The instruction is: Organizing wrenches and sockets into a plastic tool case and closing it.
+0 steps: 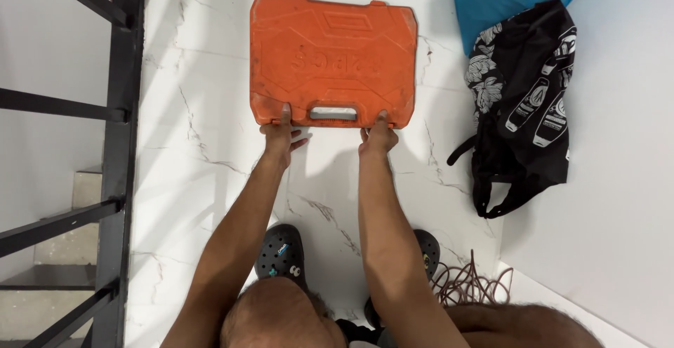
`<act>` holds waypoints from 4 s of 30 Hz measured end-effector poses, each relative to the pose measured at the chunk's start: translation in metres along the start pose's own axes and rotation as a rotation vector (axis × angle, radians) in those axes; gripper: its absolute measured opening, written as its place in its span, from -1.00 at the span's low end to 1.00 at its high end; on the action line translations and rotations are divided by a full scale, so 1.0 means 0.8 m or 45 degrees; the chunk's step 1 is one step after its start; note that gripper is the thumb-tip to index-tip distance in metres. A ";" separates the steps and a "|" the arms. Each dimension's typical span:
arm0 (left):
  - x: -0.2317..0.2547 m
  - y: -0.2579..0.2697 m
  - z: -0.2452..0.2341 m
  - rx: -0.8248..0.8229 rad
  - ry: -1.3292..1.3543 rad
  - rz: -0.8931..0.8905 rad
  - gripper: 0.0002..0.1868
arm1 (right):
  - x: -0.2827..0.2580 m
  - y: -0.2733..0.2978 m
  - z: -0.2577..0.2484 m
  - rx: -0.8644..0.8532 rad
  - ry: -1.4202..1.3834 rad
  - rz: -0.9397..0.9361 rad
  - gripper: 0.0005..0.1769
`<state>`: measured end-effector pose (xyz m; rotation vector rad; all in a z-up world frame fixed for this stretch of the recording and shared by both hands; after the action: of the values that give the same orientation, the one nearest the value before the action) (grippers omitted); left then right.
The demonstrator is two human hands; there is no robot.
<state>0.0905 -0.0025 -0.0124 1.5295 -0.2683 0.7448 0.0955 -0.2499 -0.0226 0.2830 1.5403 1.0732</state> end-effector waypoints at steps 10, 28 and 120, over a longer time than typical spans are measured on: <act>-0.058 -0.006 0.006 0.024 0.195 0.069 -0.14 | 0.012 0.002 -0.054 -0.040 0.440 -0.667 -0.62; -0.061 -0.038 0.067 -0.224 0.811 0.084 -0.66 | -0.074 0.074 -0.010 -0.419 1.323 -1.801 -0.51; 0.186 -0.063 0.088 0.190 -1.790 1.082 -0.54 | 0.015 0.210 0.049 -1.415 1.890 -2.109 -0.33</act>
<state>0.2525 -0.0238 0.0404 1.8487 -2.0165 0.1549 0.0632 -0.1313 0.0994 -2.5292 1.2125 0.3667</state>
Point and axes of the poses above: each hand's wrist, its own y-axis away from the middle knuckle, its own z-axis out of the palm, x = y × z, the point moved 6 cm from there along -y, towards the middle knuckle, and after that the axes turned 4 degrees about -y, right-handed, at the moved point
